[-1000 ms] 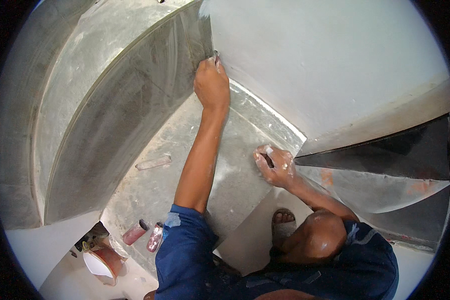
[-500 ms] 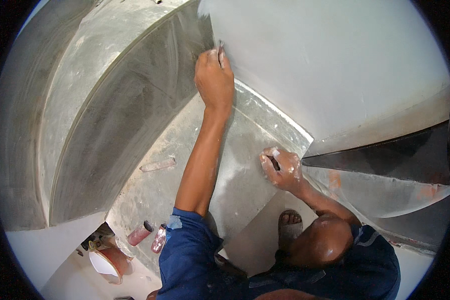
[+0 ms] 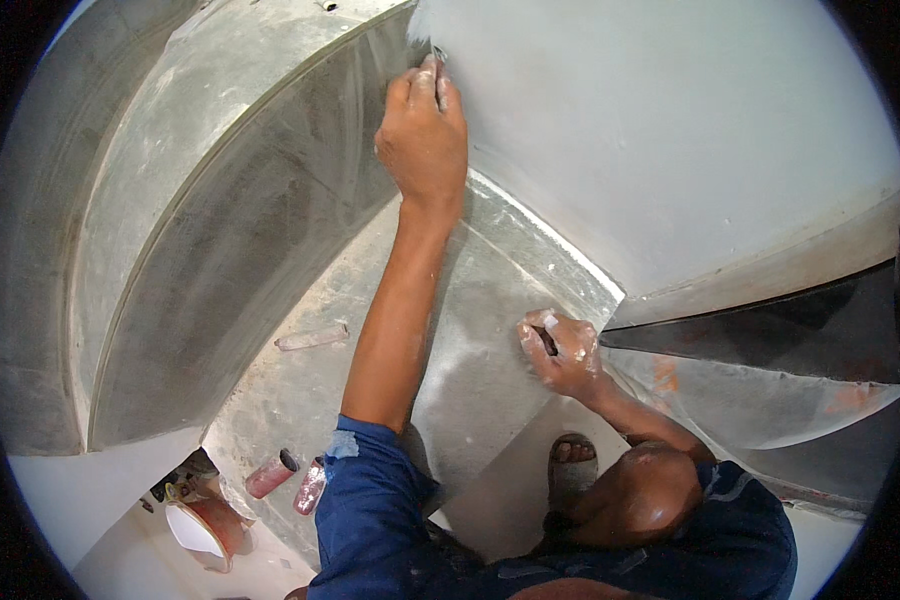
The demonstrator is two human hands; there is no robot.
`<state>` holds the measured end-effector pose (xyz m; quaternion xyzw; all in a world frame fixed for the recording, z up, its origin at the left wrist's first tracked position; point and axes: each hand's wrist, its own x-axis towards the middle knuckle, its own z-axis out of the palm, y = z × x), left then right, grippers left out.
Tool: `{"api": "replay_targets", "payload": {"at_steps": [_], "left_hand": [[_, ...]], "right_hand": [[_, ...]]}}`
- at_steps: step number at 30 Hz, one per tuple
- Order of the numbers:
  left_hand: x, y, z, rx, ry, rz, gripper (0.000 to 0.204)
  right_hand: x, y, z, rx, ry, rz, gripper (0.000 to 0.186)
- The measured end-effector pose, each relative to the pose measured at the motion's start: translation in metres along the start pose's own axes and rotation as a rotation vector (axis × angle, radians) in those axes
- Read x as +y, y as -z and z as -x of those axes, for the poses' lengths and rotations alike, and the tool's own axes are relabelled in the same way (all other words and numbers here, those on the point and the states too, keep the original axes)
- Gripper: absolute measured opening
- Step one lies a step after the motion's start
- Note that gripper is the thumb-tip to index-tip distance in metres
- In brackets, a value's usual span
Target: The person smooths the corner of a concrete stair using a small sanding block. They repeatedly rub the block along the edge and adjacent surfaces, occasionally switching hands and adjusting grip to refine the finish.
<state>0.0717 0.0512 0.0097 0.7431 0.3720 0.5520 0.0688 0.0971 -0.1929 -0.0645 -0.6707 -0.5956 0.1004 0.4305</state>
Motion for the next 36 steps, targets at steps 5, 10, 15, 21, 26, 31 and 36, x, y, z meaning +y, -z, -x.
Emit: {"api": "replay_targets", "payload": {"at_steps": [5, 10, 15, 21, 26, 31, 36], "left_hand": [[-0.014, -0.007, 0.015, -0.070, 0.017, -0.091, 0.023], [-0.024, -0.004, 0.030, -0.223, 0.078, -0.091, 0.023], [-0.017, -0.008, 0.016, 0.033, -0.060, -0.002, 0.023], [-0.032, -0.018, 0.036, -0.110, 0.005, -0.099, 0.023], [-0.026, -0.008, 0.037, -0.093, -0.064, -0.018, 0.022], [-0.017, -0.017, 0.024, -0.005, -0.005, -0.040, 0.021], [-0.027, -0.011, 0.040, -0.373, 0.139, -0.192, 0.024]], "right_hand": [[-0.002, -0.002, -0.002, -0.013, 0.005, -0.006, 0.009], [-0.001, -0.001, -0.001, -0.024, -0.034, -0.006, 0.011], [-0.001, -0.001, -0.001, -0.006, -0.027, -0.032, 0.011], [-0.001, -0.001, -0.002, -0.016, -0.002, -0.026, 0.011], [0.001, 0.002, -0.001, -0.017, -0.011, -0.033, 0.010], [0.001, 0.000, -0.003, -0.005, 0.040, -0.020, 0.010], [0.002, -0.001, -0.001, -0.036, -0.014, -0.042, 0.011]]}}
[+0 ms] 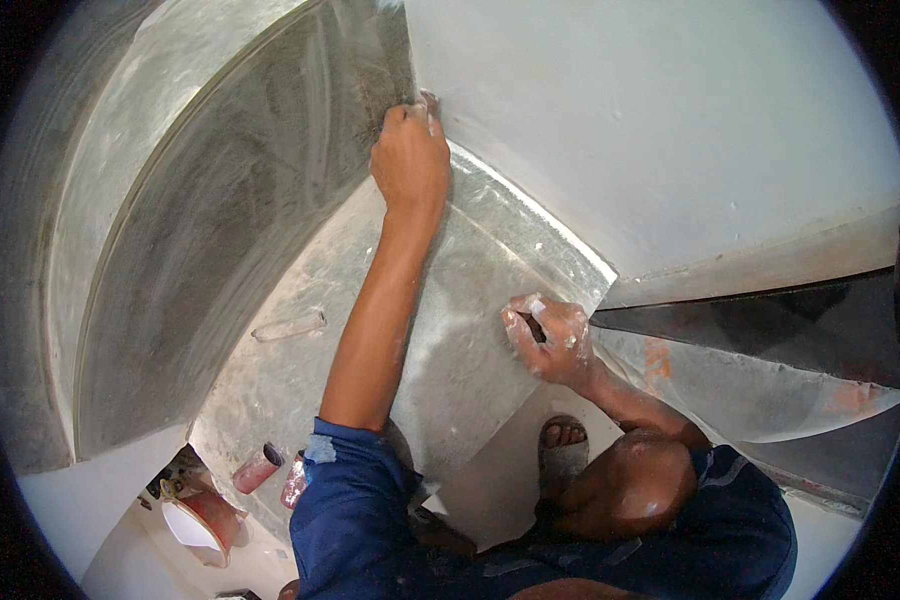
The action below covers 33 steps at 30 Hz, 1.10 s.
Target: The person smooths the corner of a concrete stair using a small sanding block. They repeatedly rub the block along the edge and adjacent surfaces, occasionally switching hands and adjusting grip to refine the finish.
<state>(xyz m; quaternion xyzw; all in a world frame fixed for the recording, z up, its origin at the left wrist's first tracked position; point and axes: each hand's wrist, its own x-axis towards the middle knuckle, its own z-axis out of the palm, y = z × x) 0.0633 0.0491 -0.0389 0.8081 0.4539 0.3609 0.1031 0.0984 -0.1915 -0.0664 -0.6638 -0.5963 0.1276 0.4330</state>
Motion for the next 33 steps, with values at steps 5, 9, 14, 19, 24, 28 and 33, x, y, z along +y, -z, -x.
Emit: {"api": "replay_targets", "payload": {"at_steps": [5, 9, 14, 19, 24, 28, 33], "left_hand": [[0.002, 0.017, -0.008, 0.228, -0.089, 0.104, 0.024], [-0.005, -0.004, 0.000, 0.214, -0.065, 0.081, 0.024], [-0.001, -0.001, 0.004, 0.017, 0.000, -0.012, 0.025], [-0.008, -0.004, 0.006, 0.121, -0.056, 0.027, 0.025], [-0.009, -0.004, 0.009, -0.049, -0.002, -0.045, 0.025], [0.006, 0.010, -0.003, 0.205, -0.105, 0.130, 0.025], [0.011, 0.009, -0.021, 0.358, -0.166, 0.141, 0.024]], "right_hand": [[0.000, 0.000, 0.000, 0.019, 0.010, -0.013, 0.011], [-0.001, -0.001, -0.001, 0.005, 0.024, -0.009, 0.010], [0.000, 0.002, -0.001, 0.014, 0.017, -0.004, 0.009], [-0.002, 0.002, 0.000, -0.042, -0.041, -0.006, 0.009], [0.002, -0.001, 0.000, 0.002, 0.025, 0.023, 0.010], [0.001, 0.002, -0.001, 0.009, 0.022, -0.012, 0.010], [0.000, 0.000, -0.001, -0.008, 0.033, -0.014, 0.009]]}}
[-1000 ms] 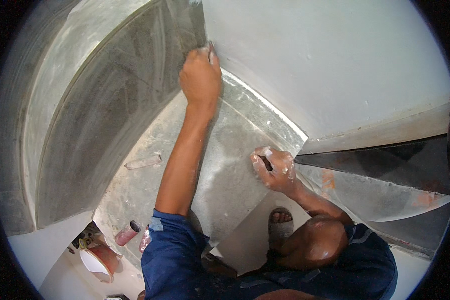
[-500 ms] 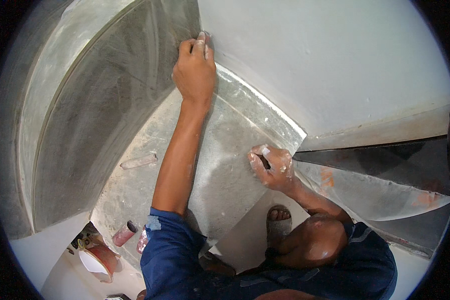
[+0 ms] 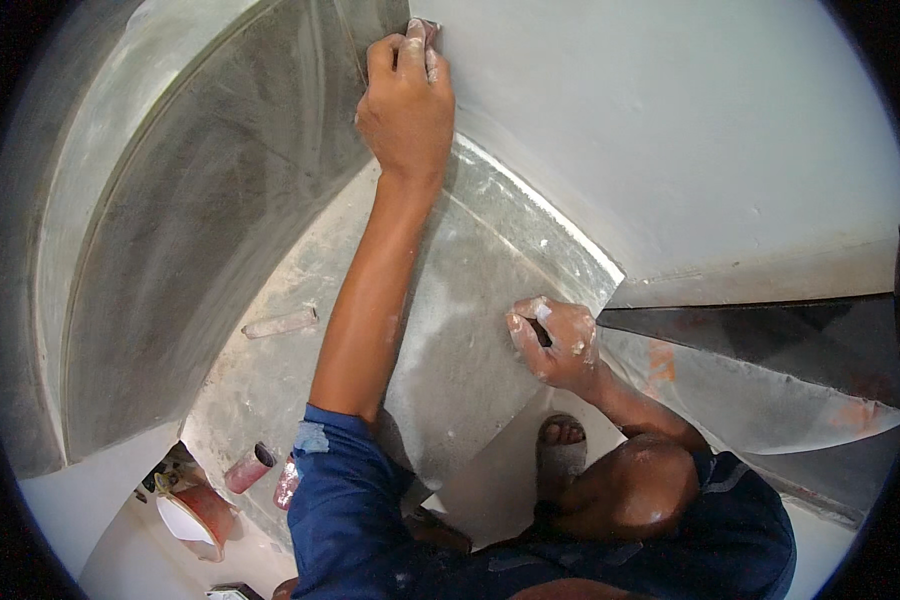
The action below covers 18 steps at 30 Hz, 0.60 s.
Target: The person smooths the corner of a concrete stair using a small sanding block. They repeatedly rub the block along the edge and adjacent surfaces, occasionally switching hands and adjusting grip to refine the finish.
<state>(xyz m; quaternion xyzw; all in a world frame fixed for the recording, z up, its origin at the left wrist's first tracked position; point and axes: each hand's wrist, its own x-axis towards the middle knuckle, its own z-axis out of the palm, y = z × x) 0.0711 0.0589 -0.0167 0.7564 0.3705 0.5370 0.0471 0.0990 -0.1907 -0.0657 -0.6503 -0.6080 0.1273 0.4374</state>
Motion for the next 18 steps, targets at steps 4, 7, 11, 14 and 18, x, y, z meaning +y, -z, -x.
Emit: {"api": "replay_targets", "payload": {"at_steps": [4, 7, 11, 14, 18], "left_hand": [[-0.020, 0.000, 0.034, -0.379, 0.054, -0.197, 0.023], [-0.021, 0.006, 0.038, -0.434, 0.033, -0.218, 0.024], [-0.029, 0.010, 0.026, -0.227, -0.062, -0.071, 0.023], [-0.034, 0.010, 0.030, -0.194, -0.053, -0.014, 0.025], [-0.024, 0.013, 0.027, -0.279, 0.065, -0.004, 0.026]], "right_hand": [[0.006, -0.006, 0.000, 0.047, 0.081, 0.025, 0.009], [0.008, 0.000, 0.002, 0.040, 0.070, 0.026, 0.009], [0.001, 0.004, 0.002, 0.058, 0.035, -0.002, 0.009], [0.002, 0.002, 0.000, 0.061, 0.063, -0.014, 0.009], [0.008, 0.002, 0.003, 0.084, 0.075, -0.047, 0.010]]}}
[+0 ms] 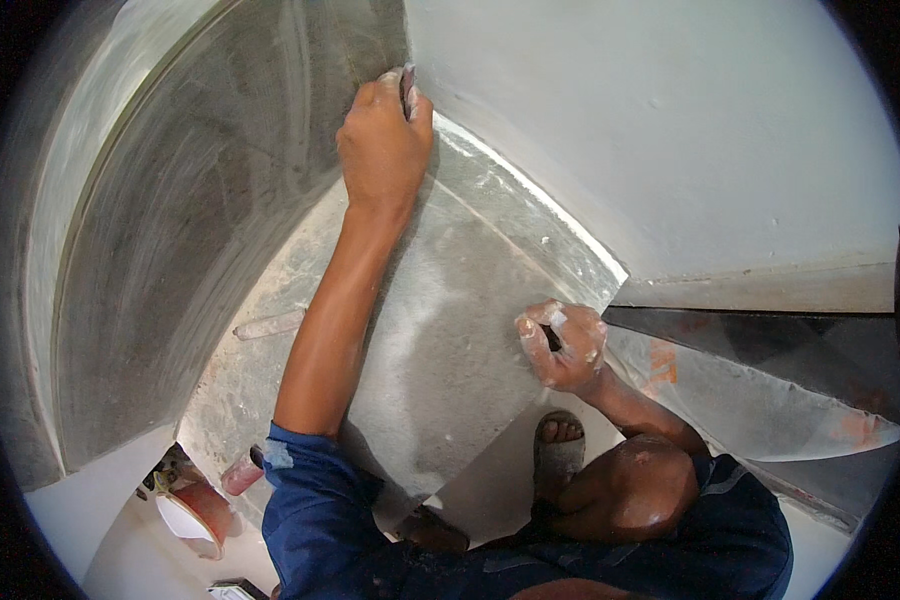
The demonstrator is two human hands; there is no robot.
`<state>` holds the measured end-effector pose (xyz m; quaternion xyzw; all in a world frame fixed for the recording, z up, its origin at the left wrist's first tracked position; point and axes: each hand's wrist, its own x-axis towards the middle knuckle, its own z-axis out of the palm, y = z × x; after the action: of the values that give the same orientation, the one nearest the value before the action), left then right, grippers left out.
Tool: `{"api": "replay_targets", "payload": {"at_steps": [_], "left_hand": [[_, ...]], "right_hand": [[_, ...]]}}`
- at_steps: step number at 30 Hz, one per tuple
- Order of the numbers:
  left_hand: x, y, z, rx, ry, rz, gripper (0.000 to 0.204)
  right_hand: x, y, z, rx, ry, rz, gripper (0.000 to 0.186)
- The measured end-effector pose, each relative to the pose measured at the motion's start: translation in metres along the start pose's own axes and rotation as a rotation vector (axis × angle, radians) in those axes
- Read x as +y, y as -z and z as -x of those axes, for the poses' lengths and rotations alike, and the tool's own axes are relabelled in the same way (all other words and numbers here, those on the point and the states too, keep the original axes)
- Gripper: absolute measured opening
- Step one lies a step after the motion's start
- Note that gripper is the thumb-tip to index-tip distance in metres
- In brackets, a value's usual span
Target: The person smooths the corner of a concrete stair using a small sanding block. They repeatedly rub the block along the edge and adjacent surfaces, occasionally switching hands and adjusting grip to refine the finish.
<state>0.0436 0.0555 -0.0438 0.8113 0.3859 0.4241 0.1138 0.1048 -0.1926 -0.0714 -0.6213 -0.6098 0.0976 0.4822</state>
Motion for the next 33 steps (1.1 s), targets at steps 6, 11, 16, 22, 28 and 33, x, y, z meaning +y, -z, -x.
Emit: {"api": "replay_targets", "payload": {"at_steps": [6, 11, 16, 22, 28, 33], "left_hand": [[0.009, -0.008, -0.006, 0.061, 0.011, -0.046, 0.025], [0.010, -0.021, -0.003, 0.054, -0.004, -0.073, 0.023], [0.003, -0.020, 0.013, -0.353, 0.058, -0.269, 0.024], [0.003, -0.005, 0.007, -0.138, 0.054, -0.099, 0.025], [-0.003, -0.031, 0.009, -0.108, -0.013, -0.112, 0.027], [-0.004, -0.025, 0.017, -0.335, -0.031, -0.140, 0.026]], "right_hand": [[0.002, 0.001, 0.002, 0.010, 0.012, -0.018, 0.010], [0.001, -0.002, 0.001, 0.020, 0.011, -0.012, 0.010], [-0.004, 0.003, -0.003, -0.012, -0.023, 0.020, 0.008], [0.002, -0.001, 0.002, 0.046, 0.006, 0.016, 0.010], [-0.002, -0.002, 0.000, 0.047, 0.031, 0.022, 0.010], [-0.002, -0.002, -0.001, 0.037, -0.004, 0.044, 0.010]]}}
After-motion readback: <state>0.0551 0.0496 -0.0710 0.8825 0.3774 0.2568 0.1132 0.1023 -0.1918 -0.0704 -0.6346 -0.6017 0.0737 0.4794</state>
